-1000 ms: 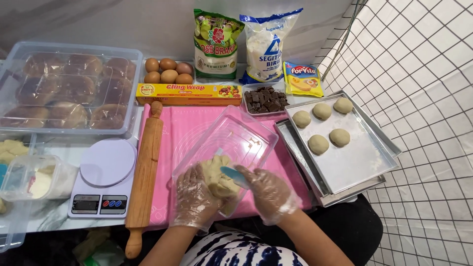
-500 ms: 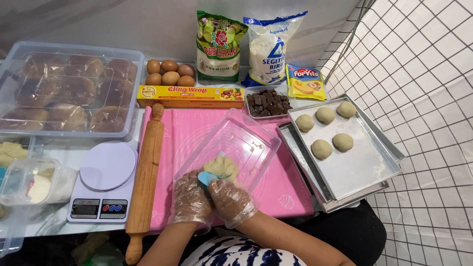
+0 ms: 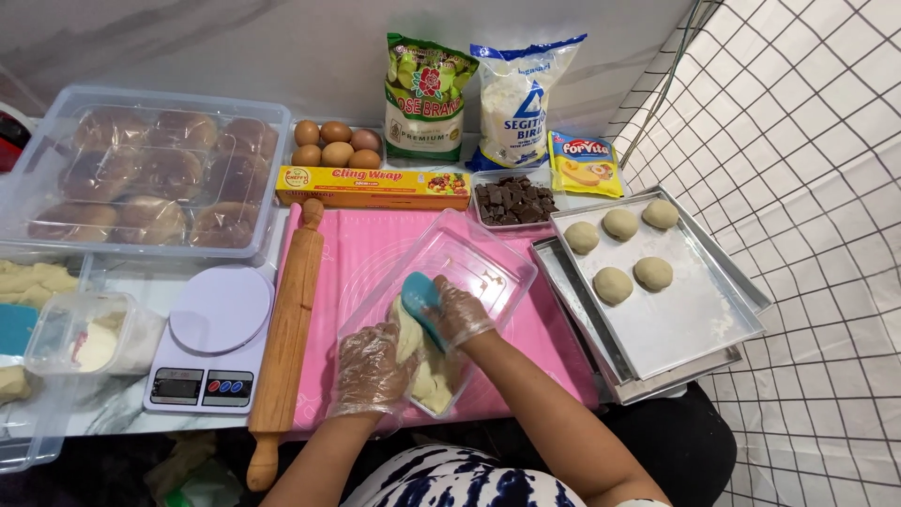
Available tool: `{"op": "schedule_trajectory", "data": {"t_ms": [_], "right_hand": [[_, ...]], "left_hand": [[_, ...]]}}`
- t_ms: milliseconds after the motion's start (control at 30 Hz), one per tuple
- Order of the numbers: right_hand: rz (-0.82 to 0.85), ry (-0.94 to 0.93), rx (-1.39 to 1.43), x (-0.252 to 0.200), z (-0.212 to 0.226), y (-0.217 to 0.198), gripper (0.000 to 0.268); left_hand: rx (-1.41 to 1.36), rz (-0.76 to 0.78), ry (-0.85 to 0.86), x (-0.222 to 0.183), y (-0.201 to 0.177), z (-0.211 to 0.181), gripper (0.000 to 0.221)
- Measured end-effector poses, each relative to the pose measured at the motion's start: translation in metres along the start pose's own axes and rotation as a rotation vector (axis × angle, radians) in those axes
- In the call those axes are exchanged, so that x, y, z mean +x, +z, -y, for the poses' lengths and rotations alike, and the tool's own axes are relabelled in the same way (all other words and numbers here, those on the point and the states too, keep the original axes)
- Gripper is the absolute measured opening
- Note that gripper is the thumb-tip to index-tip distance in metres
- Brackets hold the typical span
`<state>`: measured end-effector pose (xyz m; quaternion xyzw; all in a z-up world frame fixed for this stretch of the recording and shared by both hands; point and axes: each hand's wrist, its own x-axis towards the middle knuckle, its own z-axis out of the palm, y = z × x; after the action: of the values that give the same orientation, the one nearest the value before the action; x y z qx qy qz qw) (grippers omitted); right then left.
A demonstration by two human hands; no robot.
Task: Shaping and portioning dough balls on a silicone mat, occasionally adding filling.
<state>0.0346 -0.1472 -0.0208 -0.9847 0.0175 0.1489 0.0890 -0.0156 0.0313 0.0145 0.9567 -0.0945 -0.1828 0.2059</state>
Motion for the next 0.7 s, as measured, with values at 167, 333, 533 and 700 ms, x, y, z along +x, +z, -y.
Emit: {"op": "schedule_trajectory", "data": {"t_ms": [167, 333, 533, 700], "right_hand": [[0.074, 0.104, 0.572, 0.021, -0.037, 0.003, 0.062], [-0.184, -0.011, 0.556, -0.032, -0.052, -0.039, 0.053], [-0.509, -0.418, -0.027, -0.063, -0.017, -0.010, 0.027], [0.219, 0.154, 0.931, -0.090, 0.030, -0.063, 0.061]], "left_hand": [[0.049, -0.111, -0.004, 0.004, 0.008, 0.006, 0.058], [0.090, -0.118, 0.016, 0.003, 0.008, 0.006, 0.059], [0.158, -0.280, 0.167, 0.001, 0.014, 0.004, 0.035], [0.200, -0.269, 0.241, -0.006, -0.007, -0.005, 0.022]]}}
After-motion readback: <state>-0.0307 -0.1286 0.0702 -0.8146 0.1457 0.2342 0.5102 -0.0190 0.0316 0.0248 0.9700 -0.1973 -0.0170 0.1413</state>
